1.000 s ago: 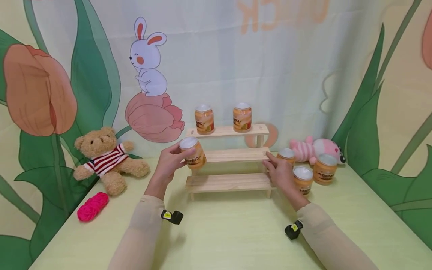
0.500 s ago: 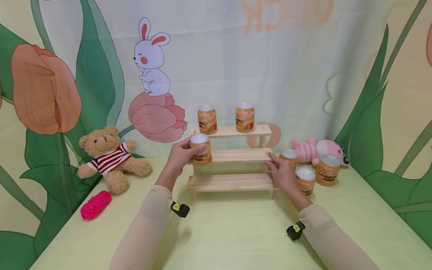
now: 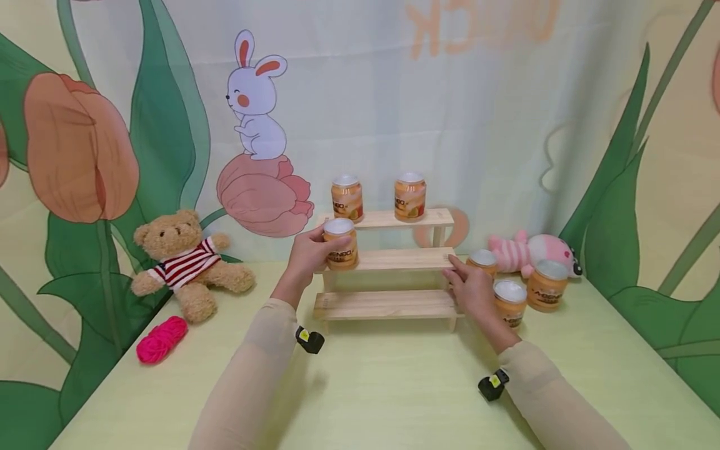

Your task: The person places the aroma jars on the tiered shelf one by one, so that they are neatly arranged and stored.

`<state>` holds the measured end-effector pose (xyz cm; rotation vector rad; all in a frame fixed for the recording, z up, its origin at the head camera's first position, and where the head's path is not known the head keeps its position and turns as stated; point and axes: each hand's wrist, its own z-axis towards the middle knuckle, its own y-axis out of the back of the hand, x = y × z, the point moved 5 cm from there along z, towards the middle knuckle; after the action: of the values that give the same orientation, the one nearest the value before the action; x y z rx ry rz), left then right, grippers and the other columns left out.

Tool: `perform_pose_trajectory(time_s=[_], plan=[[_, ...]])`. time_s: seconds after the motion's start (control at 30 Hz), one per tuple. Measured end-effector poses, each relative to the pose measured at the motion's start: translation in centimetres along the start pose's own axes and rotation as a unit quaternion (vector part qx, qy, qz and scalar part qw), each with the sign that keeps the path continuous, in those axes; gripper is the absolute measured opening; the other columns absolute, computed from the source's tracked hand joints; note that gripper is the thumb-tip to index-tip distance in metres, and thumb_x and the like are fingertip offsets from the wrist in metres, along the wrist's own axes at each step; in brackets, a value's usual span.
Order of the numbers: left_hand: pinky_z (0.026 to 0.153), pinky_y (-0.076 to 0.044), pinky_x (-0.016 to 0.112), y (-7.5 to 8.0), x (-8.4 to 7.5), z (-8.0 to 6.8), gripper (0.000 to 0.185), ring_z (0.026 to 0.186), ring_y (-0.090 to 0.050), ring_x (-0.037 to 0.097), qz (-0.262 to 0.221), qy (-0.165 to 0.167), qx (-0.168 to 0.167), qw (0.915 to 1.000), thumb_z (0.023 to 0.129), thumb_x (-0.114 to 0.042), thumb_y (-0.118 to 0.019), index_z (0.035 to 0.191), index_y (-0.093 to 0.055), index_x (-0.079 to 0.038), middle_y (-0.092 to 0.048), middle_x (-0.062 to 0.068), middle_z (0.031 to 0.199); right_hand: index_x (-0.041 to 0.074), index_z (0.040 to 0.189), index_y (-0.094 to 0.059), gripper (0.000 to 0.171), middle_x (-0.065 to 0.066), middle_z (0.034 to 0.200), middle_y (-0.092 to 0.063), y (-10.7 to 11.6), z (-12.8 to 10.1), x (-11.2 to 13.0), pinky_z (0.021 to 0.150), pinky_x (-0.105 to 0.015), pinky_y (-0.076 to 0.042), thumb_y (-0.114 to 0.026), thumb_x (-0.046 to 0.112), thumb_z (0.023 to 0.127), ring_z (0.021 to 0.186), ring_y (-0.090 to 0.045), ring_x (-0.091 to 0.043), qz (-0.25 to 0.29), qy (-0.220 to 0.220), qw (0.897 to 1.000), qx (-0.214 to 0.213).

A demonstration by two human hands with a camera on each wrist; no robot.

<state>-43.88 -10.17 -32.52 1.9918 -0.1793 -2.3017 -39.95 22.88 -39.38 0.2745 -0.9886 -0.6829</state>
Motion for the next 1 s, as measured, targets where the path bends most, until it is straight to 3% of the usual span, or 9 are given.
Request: perform_pose_trajectory(time_s=[0.27,0.7,1.0], plan=[[0.100,-0.049,0.046,-0.2,0.2,0.3,0.074,0.125,-0.056,0.029,-0.013,0.021,-0.001,0.9997,0.081,-0.034,-0.086,0.146,-0.054,-0.020,-0.061,0.011,0.136,0.003,0.138,-0.059,0.042,-0.017,0.098,-0.074,0.0,0.1,-0.1,0.048,-0.019,-0.047,-0.066,0.016,0.098,0.057,-0.064,-0.016,0.007,-0.023,1.000,0.005],[0.100,-0.049,0.046,-0.7,0.5,1.1,0.079,0.128,-0.054,0.030,-0.045,0.016,0.001,0.9988,0.081,-0.029,-0.086,0.150,-0.048,-0.016,-0.058,0.015,0.139,0.003,0.140,-0.056,0.043,-0.020,0.104,-0.073,0.3,-0.1,0.0,0.050,-0.018,-0.049,-0.064,0.018,0.100,0.066,-0.069,-0.027,0.011,-0.030,0.999,0.014],[0.100,-0.049,0.044,-0.8,1.0,1.2,0.089,0.128,-0.054,0.028,-0.045,0.014,-0.025,0.9985,0.076,-0.033,-0.089,0.151,-0.046,-0.014,-0.056,0.015,0.141,0.003,0.141,-0.055,0.044,-0.021,0.104,-0.073,0.1,0.0,-0.1,0.051,-0.019,-0.051,-0.063,0.018,0.100,0.066,-0.070,-0.027,0.027,-0.039,0.999,0.023]])
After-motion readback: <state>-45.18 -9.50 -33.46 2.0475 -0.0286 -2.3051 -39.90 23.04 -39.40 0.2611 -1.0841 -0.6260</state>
